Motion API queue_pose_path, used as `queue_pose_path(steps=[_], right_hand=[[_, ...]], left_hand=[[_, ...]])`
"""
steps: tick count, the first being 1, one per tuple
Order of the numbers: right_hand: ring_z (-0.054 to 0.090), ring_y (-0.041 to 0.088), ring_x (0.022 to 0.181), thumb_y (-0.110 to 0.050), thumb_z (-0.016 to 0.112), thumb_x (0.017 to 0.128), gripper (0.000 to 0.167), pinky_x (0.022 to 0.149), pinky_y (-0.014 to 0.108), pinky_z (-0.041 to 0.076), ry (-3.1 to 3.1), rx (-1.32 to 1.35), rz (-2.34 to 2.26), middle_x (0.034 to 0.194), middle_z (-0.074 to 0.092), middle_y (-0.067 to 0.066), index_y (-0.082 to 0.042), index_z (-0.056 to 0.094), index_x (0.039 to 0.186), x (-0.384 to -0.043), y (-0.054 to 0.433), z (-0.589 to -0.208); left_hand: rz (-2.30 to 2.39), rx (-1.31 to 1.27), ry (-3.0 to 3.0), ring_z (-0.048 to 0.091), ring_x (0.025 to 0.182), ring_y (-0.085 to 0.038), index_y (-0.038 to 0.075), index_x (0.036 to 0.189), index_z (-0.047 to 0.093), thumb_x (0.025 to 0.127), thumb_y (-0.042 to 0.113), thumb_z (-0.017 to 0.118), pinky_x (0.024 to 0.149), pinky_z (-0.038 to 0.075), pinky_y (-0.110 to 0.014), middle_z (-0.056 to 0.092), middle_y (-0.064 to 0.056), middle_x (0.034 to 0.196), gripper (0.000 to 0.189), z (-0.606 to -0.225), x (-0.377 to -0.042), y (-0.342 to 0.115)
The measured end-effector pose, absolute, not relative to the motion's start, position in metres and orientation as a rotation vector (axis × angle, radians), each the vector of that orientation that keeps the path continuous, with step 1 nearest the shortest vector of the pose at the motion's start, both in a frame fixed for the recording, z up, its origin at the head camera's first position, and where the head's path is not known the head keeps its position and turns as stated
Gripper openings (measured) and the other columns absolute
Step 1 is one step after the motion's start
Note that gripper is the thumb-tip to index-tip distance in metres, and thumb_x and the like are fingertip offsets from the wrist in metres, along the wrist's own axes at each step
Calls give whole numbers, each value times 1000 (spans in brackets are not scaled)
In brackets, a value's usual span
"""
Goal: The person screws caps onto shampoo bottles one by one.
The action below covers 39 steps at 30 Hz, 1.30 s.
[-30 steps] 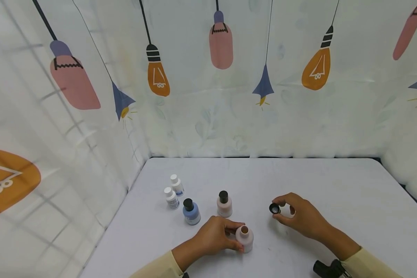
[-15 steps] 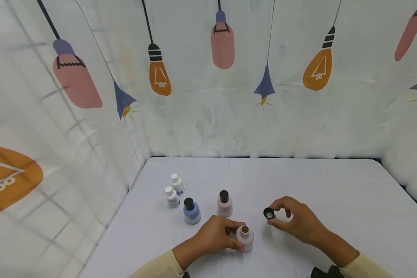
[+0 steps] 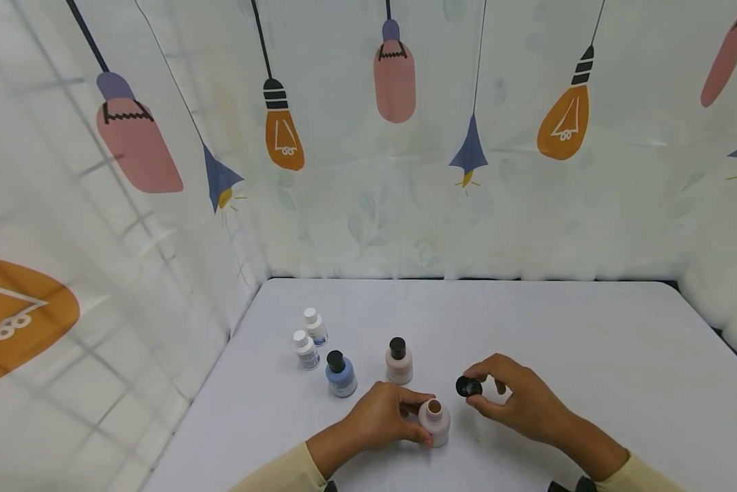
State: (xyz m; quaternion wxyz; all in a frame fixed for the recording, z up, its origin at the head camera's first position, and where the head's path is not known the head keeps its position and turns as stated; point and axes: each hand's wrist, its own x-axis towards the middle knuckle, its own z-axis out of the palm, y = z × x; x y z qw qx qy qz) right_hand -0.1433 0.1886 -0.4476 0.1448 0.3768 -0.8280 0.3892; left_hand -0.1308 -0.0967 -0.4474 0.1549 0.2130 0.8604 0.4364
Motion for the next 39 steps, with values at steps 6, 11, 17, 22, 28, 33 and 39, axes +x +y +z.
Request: queue_pose_path(steps=[6, 11, 17, 22, 28, 33, 39], right_hand=[[58, 6, 88, -12, 89, 82, 48, 65, 22, 49, -2364, 1151, 1133, 108, 63, -18, -30, 66, 121, -142, 182, -447], [59, 3, 91, -16, 87, 84, 44, 66, 23, 51, -2376, 1189, 1126, 111, 63, -17, -29, 66, 121, -140, 178, -448], [60, 3, 93, -16, 86, 86, 43, 67, 23, 51, -2382, 1220, 1121, 111, 63, -17, -29, 65, 121, -140, 175, -450], [61, 4, 94, -15, 86, 86, 43, 67, 26, 53, -2375, 1255, 1123, 112, 64, -16, -28, 65, 122, -140, 173, -450], [59, 4, 93, -15, 86, 86, 43, 66, 25, 52, -2380, 1244, 1141, 112, 64, -17, -29, 65, 121, -138, 170, -447], [59, 4, 92, -11, 86, 84, 46, 66, 24, 51, -2376, 1239, 1163, 112, 65, -17, -29, 65, 121, -137, 168, -445], [60, 6, 93, -6, 87, 81, 49, 65, 25, 52, -2337, 1267, 1176, 112, 66, -13, -26, 66, 121, -137, 167, -444]], left_hand=[[1248, 622, 2471, 67, 96, 3, 16, 125, 75, 69, 28, 96, 83, 55, -22, 75, 10, 112, 62, -448, -131, -97], [1241, 609, 2470, 68, 95, 2, 15, 126, 75, 69, 28, 96, 83, 55, -22, 75, 10, 112, 62, -447, -130, -97], [1237, 596, 2469, 68, 97, 2, 15, 126, 75, 69, 28, 96, 85, 55, -22, 75, 11, 112, 62, -446, -130, -96], [1235, 605, 2472, 68, 97, 2, 14, 126, 75, 69, 28, 96, 85, 55, -22, 75, 10, 112, 62, -446, -130, -96], [1220, 605, 2480, 67, 98, 2, 16, 125, 75, 69, 30, 96, 85, 54, -22, 75, 10, 112, 62, -446, -130, -96], [1202, 614, 2487, 67, 98, 2, 16, 125, 75, 69, 31, 96, 84, 54, -21, 75, 10, 112, 62, -446, -131, -97], [1199, 631, 2489, 67, 96, 3, 15, 126, 75, 70, 32, 96, 81, 54, -20, 74, 10, 113, 63, -447, -132, -97]])
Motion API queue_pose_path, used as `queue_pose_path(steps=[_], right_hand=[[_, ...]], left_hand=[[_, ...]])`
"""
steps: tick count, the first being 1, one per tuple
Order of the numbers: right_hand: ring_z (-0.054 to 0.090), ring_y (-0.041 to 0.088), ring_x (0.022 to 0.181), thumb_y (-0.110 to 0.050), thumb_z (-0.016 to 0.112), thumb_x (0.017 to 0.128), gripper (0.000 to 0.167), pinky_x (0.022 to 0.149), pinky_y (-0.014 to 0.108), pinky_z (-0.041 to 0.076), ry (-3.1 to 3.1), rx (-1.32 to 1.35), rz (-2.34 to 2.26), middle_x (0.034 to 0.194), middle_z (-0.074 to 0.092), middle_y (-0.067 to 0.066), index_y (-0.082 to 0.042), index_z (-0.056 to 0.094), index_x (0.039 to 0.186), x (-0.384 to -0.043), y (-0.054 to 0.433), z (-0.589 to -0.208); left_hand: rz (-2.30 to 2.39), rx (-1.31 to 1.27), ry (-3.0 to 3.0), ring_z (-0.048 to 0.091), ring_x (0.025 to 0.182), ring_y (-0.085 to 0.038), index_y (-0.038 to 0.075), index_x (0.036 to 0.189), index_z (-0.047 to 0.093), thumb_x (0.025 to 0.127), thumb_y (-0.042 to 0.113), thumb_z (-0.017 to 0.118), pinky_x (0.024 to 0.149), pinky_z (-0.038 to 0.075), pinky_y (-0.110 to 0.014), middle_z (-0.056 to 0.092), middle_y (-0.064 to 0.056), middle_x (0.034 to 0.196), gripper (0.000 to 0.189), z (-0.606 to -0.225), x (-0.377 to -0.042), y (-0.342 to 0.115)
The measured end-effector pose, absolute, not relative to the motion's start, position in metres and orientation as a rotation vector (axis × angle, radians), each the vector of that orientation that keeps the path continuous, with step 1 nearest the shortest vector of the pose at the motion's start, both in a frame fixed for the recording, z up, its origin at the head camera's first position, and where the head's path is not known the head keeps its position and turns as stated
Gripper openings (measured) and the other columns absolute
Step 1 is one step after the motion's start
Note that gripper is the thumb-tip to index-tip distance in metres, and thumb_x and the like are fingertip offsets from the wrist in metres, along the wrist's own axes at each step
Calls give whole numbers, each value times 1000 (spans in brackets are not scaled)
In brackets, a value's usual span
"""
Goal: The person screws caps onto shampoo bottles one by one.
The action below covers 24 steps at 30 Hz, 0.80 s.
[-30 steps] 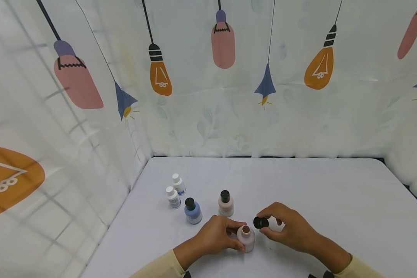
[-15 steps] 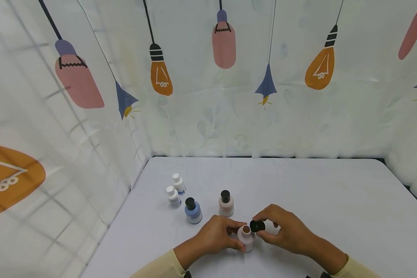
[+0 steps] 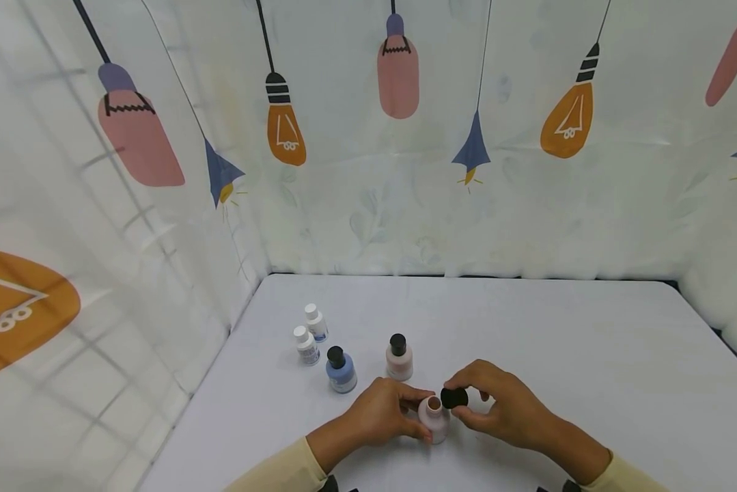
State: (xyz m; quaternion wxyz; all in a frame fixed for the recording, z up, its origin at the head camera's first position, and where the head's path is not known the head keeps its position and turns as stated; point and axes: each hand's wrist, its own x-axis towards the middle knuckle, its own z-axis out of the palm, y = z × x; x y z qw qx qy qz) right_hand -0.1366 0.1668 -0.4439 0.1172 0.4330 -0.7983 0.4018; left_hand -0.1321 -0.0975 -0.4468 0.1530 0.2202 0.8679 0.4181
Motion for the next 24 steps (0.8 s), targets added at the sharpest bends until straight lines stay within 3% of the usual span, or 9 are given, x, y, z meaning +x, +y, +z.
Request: queue_pose_path(steps=[18, 24], right_hand=[[60, 10, 96, -4, 85, 83, 43, 64, 23, 51, -2241, 1327, 1227, 112, 67, -8, -18, 70, 121, -137, 155, -442], [60, 8, 94, -3, 86, 82, 48, 64, 23, 51, -2247, 1317, 1237, 112, 67, -8, -20, 69, 124, -135, 150, -442]], left_hand=[[1199, 614, 2493, 67, 95, 3, 13, 125, 75, 70, 31, 96, 80, 54, -20, 75, 9, 112, 62, -445, -131, -98], [1213, 610, 2483, 67, 93, 3, 12, 126, 74, 69, 30, 97, 81, 54, -21, 76, 11, 107, 64, -446, -131, -97]])
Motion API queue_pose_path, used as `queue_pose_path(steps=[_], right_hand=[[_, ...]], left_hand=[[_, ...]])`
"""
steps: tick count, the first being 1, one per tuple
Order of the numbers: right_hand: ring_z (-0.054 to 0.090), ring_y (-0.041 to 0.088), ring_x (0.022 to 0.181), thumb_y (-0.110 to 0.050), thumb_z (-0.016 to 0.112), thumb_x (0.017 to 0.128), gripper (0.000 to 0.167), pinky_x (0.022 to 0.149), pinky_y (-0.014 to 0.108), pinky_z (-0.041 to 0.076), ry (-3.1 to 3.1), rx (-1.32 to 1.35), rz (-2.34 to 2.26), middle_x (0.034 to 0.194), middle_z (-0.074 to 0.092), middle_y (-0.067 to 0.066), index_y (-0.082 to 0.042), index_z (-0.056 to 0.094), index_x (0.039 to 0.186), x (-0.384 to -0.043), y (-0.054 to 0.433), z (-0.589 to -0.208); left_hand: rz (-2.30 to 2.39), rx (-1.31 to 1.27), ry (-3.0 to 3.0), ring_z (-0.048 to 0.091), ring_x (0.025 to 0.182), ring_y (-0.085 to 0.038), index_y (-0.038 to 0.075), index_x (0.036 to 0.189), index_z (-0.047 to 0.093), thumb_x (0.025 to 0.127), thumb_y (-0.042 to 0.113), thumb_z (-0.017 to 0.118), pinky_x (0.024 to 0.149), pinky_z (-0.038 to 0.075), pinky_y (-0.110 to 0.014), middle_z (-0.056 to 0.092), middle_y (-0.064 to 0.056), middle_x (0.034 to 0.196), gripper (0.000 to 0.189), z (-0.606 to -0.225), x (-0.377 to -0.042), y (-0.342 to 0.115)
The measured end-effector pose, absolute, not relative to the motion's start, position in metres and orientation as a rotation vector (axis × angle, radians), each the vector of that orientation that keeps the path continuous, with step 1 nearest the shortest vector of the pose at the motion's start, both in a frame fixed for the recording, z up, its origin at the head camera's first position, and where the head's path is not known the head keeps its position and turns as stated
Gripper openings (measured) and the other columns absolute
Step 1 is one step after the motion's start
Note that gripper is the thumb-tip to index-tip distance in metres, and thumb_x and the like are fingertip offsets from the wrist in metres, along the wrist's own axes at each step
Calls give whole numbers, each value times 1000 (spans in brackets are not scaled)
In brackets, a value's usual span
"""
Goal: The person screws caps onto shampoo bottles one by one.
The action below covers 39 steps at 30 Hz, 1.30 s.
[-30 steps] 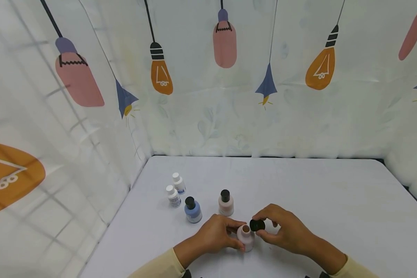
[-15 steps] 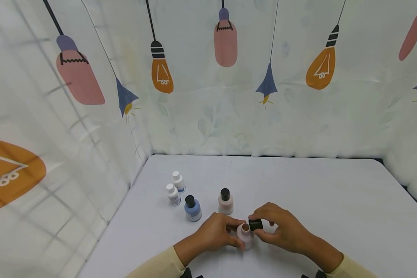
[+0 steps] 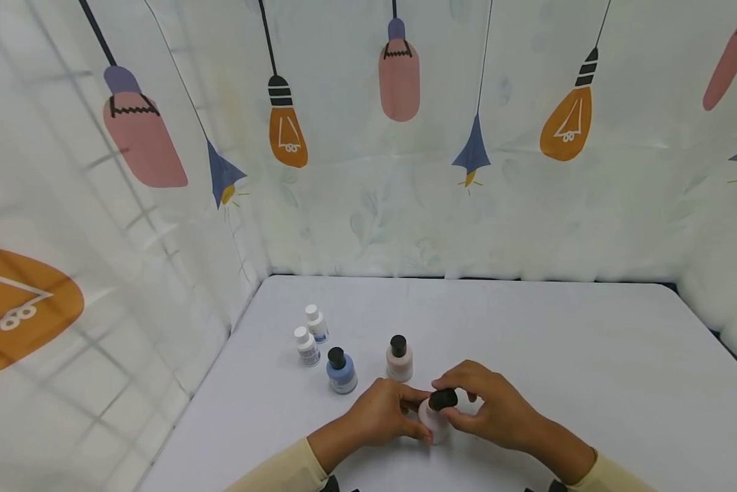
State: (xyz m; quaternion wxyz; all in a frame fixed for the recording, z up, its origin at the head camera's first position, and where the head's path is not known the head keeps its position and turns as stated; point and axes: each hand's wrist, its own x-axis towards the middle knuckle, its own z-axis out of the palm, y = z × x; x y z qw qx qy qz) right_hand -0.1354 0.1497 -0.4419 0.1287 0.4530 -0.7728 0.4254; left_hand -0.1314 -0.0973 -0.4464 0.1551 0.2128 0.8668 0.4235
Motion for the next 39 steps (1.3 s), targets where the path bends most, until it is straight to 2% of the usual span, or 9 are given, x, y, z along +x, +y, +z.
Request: queue_pose_path(steps=[8, 17, 22, 27, 31, 34, 36, 39], right_hand=[[57, 10, 83, -10, 88, 82, 54, 64, 22, 49, -2320, 1257, 1220, 113, 66, -12, -25, 64, 128, -133, 145, -444], [61, 12, 93, -5, 85, 84, 48, 66, 24, 52, -2295, 1356, 1208, 114, 65, -10, -19, 67, 126, -135, 145, -446], [59, 8, 99, -9, 83, 87, 44, 68, 25, 53, -2335, 1372, 1207, 117, 64, -12, -21, 67, 127, -136, 145, -448], [61, 8, 95, -11, 87, 83, 44, 67, 24, 51, -2339, 1322, 1204, 112, 64, -14, -24, 66, 119, -136, 143, -449], [61, 10, 90, -20, 91, 80, 43, 68, 26, 50, -2403, 1209, 1185, 106, 61, -17, -27, 62, 110, -134, 141, -448], [59, 9, 93, -36, 90, 80, 42, 72, 27, 50, -2516, 1108, 1162, 106, 56, -20, -31, 59, 107, -132, 140, -448], [58, 9, 96, -47, 88, 79, 46, 75, 27, 51, -2568, 1073, 1142, 109, 55, -20, -32, 58, 111, -131, 140, -447], [55, 8, 100, -52, 84, 81, 58, 77, 26, 50, -2591, 1099, 1139, 120, 54, -20, -32, 57, 128, -131, 141, -447]], left_hand=[[1213, 632, 2474, 67, 89, 2, 11, 125, 75, 70, 28, 96, 77, 53, -21, 76, 13, 101, 62, -448, -133, -97], [1229, 653, 2471, 66, 89, 4, 11, 120, 77, 70, 27, 97, 78, 53, -20, 75, 14, 102, 56, -450, -132, -97], [1235, 657, 2465, 66, 89, 4, 11, 119, 77, 70, 27, 96, 78, 53, -19, 75, 14, 105, 55, -451, -132, -97], [1242, 643, 2460, 66, 88, 3, 11, 121, 77, 70, 27, 96, 76, 53, -20, 75, 13, 106, 57, -451, -133, -98], [1252, 621, 2449, 66, 87, 1, 12, 123, 76, 70, 27, 97, 74, 53, -20, 75, 14, 106, 58, -450, -133, -98], [1262, 608, 2443, 66, 85, 0, 14, 123, 76, 69, 26, 97, 72, 52, -21, 75, 15, 105, 59, -450, -133, -98], [1271, 611, 2439, 66, 85, 0, 14, 123, 76, 69, 25, 97, 73, 52, -21, 75, 15, 104, 58, -451, -133, -99], [1266, 616, 2446, 66, 83, -1, 14, 121, 77, 69, 25, 97, 72, 52, -21, 75, 15, 103, 57, -451, -133, -99]])
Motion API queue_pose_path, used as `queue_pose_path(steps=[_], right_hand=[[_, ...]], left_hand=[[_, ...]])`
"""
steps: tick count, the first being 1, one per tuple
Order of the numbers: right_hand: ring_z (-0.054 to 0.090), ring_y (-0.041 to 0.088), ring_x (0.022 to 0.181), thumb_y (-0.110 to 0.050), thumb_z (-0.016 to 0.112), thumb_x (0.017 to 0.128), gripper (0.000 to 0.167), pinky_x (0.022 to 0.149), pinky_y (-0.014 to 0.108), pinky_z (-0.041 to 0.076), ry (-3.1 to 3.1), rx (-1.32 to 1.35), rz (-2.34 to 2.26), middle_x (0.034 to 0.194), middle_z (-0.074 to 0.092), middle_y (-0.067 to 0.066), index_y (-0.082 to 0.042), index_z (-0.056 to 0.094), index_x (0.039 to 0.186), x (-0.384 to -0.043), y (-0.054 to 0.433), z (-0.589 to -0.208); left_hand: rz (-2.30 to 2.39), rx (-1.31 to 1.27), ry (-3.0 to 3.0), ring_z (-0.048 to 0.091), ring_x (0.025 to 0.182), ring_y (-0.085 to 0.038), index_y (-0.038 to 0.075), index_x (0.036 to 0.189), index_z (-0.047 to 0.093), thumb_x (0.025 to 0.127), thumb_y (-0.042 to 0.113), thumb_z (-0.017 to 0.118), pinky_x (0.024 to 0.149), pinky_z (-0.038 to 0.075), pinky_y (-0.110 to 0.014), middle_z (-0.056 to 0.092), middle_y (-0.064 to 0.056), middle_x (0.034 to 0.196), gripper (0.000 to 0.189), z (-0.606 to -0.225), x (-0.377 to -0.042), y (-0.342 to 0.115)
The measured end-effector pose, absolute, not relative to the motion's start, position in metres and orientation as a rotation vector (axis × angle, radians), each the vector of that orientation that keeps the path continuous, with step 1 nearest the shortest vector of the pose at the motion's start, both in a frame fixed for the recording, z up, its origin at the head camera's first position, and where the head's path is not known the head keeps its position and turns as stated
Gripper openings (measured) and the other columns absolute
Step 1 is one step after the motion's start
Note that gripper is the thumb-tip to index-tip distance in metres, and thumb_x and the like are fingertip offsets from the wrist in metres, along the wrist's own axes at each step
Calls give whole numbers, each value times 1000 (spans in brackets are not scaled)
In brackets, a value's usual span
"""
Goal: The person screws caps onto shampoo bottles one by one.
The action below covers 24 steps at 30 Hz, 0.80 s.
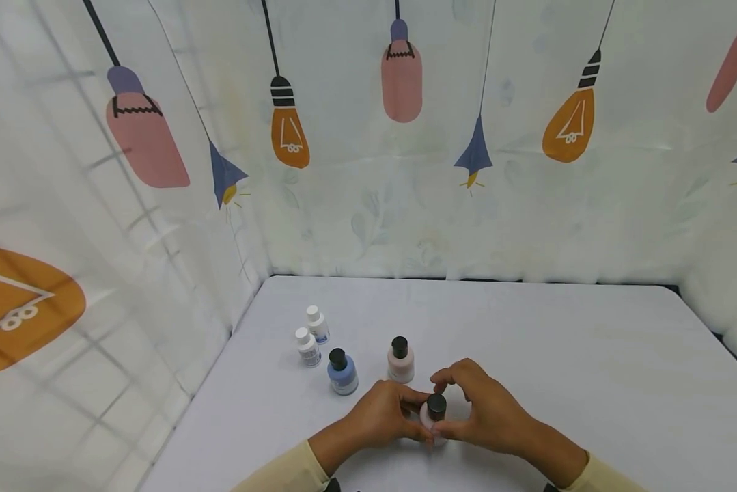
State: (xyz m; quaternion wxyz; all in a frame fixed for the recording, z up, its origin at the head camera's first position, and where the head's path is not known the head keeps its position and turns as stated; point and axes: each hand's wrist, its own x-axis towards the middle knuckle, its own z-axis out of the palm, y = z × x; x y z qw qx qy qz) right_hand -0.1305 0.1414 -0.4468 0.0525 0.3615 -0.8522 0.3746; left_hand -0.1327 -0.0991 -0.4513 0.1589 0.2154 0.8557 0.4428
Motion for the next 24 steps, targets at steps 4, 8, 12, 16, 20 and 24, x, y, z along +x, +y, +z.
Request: queue_pose_path(steps=[4, 8, 12, 16, 20, 24], right_hand=[[55, 9, 107, -33, 80, 93, 53, 80, 28, 52, -2465, 1282, 1170, 128, 57, -15, -25, 57, 140, -132, 145, -446], [57, 9, 110, -20, 77, 95, 38, 83, 30, 53, -2365, 1364, 1154, 120, 62, -15, -23, 66, 131, -134, 145, -443], [59, 9, 98, -29, 81, 90, 33, 74, 28, 51, -2417, 1259, 1170, 112, 62, -17, -28, 66, 119, -133, 143, -442], [60, 12, 94, -42, 82, 86, 36, 73, 28, 49, -2521, 1143, 1189, 110, 59, -18, -28, 63, 114, -131, 141, -441], [55, 8, 100, -48, 81, 86, 52, 76, 26, 50, -2581, 1147, 1169, 120, 57, -18, -28, 61, 130, -129, 143, -442], [54, 8, 104, -35, 78, 93, 47, 75, 26, 52, -2518, 1275, 1205, 124, 60, -17, -28, 61, 136, -130, 144, -442]], left_hand=[[1240, 631, 2460, 65, 82, -2, 13, 120, 78, 70, 25, 97, 72, 52, -21, 75, 15, 103, 55, -451, -132, -100], [1226, 639, 2466, 63, 81, -3, 13, 121, 77, 70, 27, 96, 70, 51, -21, 74, 15, 103, 56, -450, -132, -100], [1223, 627, 2465, 61, 79, -4, 13, 124, 76, 70, 27, 96, 67, 49, -22, 75, 16, 101, 59, -449, -133, -100], [1228, 624, 2463, 61, 78, -4, 13, 125, 75, 70, 26, 97, 66, 48, -22, 75, 16, 100, 60, -450, -133, -99], [1219, 633, 2485, 63, 81, -1, 12, 122, 77, 70, 27, 97, 69, 50, -21, 75, 15, 102, 58, -451, -133, -99], [1215, 653, 2497, 63, 83, -1, 13, 120, 78, 70, 27, 97, 70, 50, -20, 74, 16, 104, 56, -452, -133, -100]])
